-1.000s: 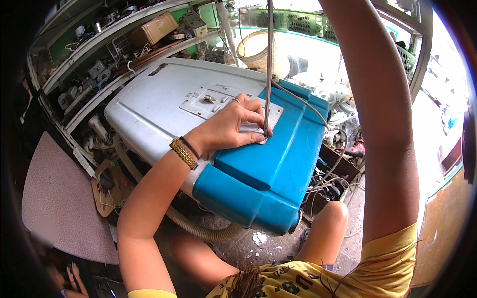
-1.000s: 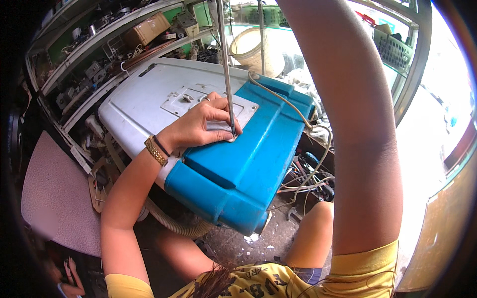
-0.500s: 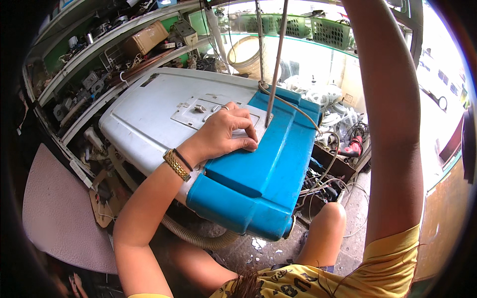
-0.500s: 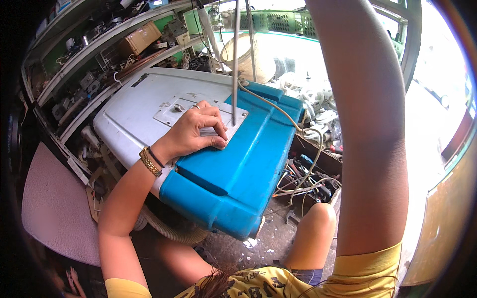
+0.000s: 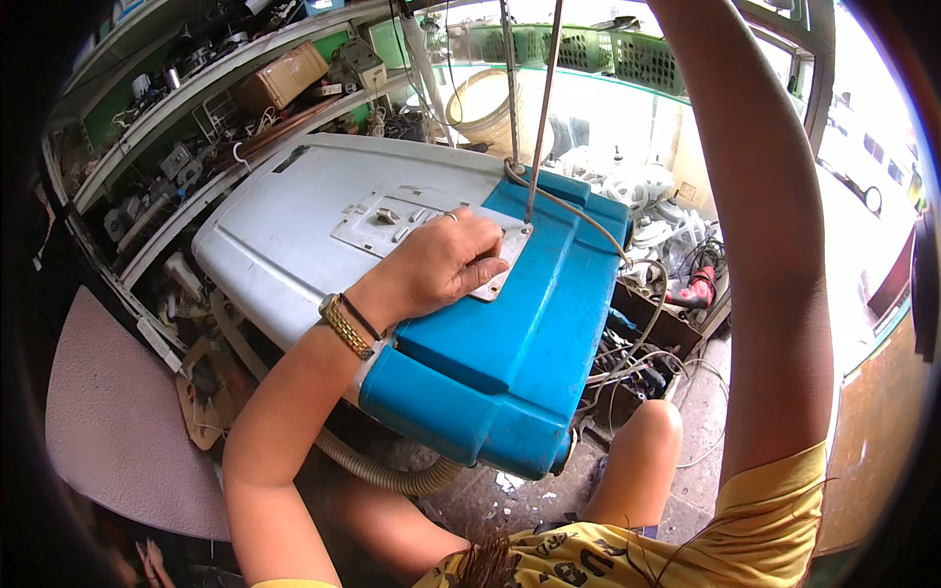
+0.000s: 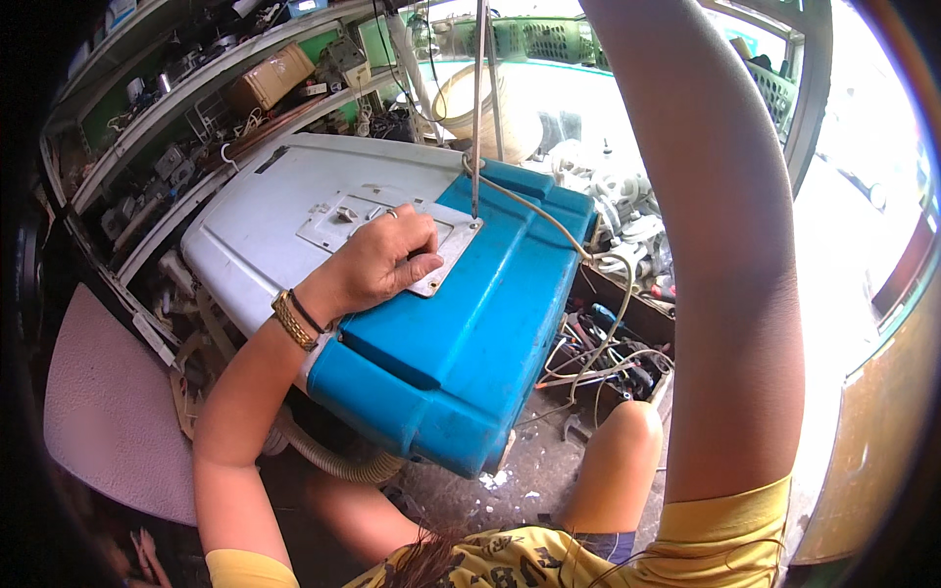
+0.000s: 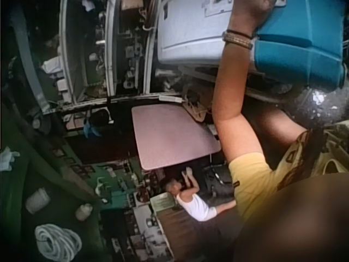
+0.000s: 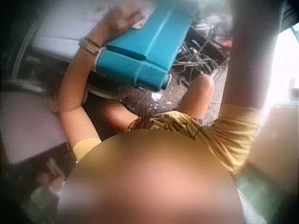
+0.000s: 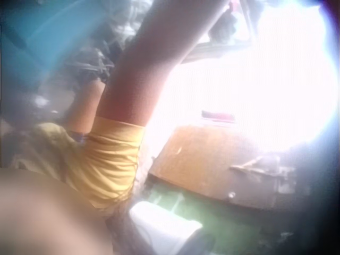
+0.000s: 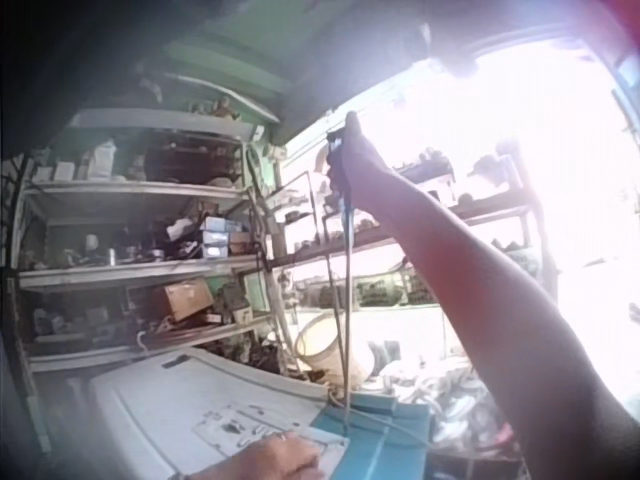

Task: The person repositions a top-loading washing machine, removes the control panel cover, and uses pliers to strip and cut wires. They then use a multimeter to test the electrical connections inside the machine.

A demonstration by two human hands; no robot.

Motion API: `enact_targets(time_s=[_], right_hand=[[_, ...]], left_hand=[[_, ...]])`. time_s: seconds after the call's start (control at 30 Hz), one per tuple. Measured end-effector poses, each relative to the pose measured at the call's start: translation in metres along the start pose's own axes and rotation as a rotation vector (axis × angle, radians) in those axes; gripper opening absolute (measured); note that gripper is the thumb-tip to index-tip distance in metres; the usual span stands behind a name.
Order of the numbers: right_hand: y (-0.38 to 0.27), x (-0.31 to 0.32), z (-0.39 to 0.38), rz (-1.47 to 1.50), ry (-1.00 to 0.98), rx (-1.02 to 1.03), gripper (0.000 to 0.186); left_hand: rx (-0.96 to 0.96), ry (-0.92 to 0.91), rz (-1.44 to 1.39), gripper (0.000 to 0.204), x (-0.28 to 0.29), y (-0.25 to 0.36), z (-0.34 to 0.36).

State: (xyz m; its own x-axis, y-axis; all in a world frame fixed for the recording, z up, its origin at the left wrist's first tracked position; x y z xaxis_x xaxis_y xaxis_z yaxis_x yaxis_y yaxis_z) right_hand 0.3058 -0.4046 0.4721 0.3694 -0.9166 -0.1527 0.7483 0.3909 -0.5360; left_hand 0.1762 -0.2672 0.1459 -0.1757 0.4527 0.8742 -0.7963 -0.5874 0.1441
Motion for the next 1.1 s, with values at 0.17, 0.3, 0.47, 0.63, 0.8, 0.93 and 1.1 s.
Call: enact_targets(time_s=[0.17, 0.3, 0.47, 0.63, 0.8, 0.93, 1.1], right_hand=[[-0.001, -0.005, 0.002, 0.008, 0.055, 0.079, 0.059], [0.011, -0.004, 0.003, -0.03, -0.061, -0.018, 0.06], [-0.005, -0.003, 0.02, -0.544, 0.07, 0.429, 0.039], [0.009, -0.03, 0.027, -0.242, -0.252, 0.369, 0.033], [0.036, -0.04, 0.015, 0.491, -0.597, -0.155, 0.033], [0.02, -0.028, -0.013, -0.079, 0.103, 0.073, 0.037], [0.041, -0.033, 0.027, 0.209, -0.137, -0.098, 0.041]], left_hand=[[0.097, 0.112, -0.086, 0.018, 0.005, -0.011, -0.004], [0.158, 0.081, -0.088, 0.016, 0.006, -0.014, -0.005], [0.218, 0.166, -0.311, 0.009, 0.006, -0.026, -0.002], [0.284, 0.2, -0.439, 0.01, 0.012, -0.038, 0.001], [0.348, 0.078, -0.45, 0.021, -0.004, -0.054, 0.014], [0.42, 0.002, -0.226, 0.028, -0.006, -0.047, 0.026], [0.309, 0.151, -0.371, 0.032, -0.01, -0.057, 0.037]])
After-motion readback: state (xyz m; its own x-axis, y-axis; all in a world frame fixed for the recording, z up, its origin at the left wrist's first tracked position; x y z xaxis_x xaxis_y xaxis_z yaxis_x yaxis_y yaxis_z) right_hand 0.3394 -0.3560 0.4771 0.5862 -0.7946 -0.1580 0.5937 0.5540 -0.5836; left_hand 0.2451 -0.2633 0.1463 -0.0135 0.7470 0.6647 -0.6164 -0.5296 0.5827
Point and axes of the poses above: each hand's wrist, its own z-axis towards the middle knuckle, its own x-axis out of the back of the hand, y = z × x, the point moved 8 cm from there along z, towards the middle knuckle, and after that the axes turned 1 degree about x, right-handed, at the moved point
